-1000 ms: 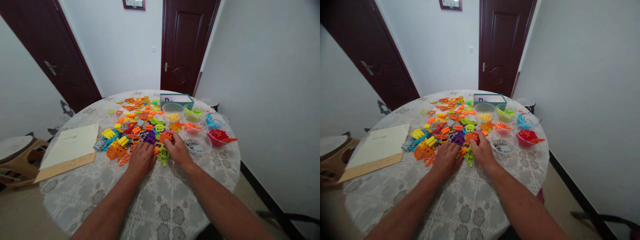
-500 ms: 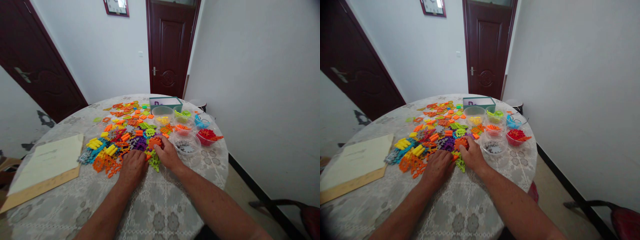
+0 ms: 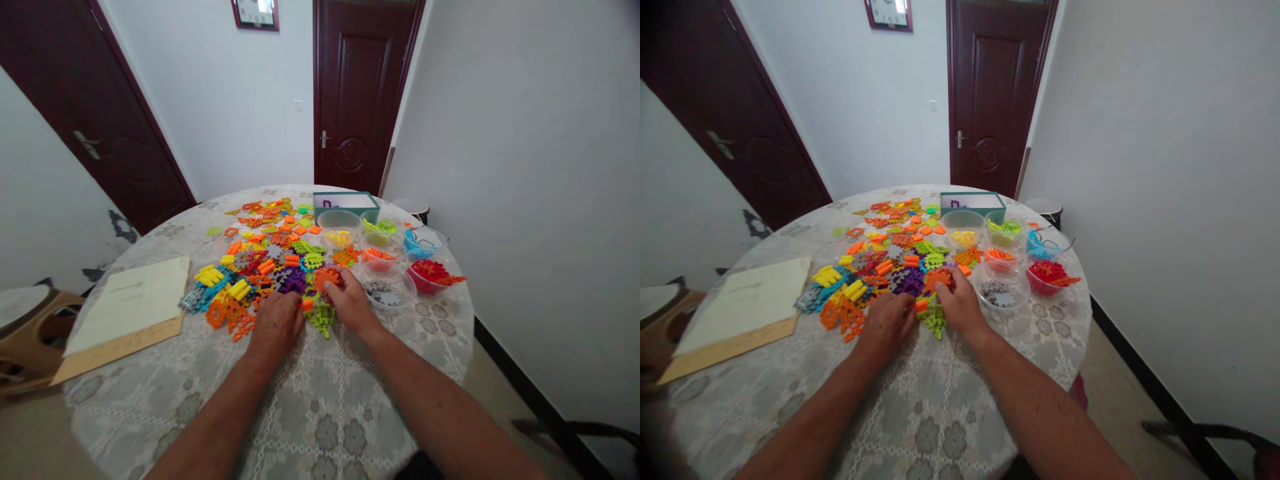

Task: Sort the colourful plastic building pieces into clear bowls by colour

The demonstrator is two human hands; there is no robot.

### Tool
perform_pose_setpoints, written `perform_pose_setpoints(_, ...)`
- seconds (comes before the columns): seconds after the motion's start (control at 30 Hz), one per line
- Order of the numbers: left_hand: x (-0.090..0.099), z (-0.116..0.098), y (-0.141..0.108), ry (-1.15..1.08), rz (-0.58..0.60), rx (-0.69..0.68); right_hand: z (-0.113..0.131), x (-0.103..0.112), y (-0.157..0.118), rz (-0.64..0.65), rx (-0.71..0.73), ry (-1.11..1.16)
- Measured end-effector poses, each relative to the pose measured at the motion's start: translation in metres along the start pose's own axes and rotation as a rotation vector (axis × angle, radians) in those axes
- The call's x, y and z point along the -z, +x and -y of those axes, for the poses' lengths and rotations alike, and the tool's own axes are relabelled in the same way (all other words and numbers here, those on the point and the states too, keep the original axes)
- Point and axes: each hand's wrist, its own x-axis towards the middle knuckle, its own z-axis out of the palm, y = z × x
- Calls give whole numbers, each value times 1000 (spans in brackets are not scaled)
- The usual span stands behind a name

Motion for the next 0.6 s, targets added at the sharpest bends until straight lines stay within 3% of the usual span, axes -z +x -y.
perform_pose_setpoints(0.13,9,3,-1,-351,-130,280,-2,3,4,34,-109,197)
perform_pose_setpoints(0.27,12,5,0,-705,-143,458,-5,4,2,119,-142,287)
perform_pose_setpoints(0.47,8,1,3,-994,-19,424,-1,-6,-7,312,-154,270)
perform_pose_setpoints(0.6,10,-1,1,-905,-5,354,8,-9,-10,305,-141,160)
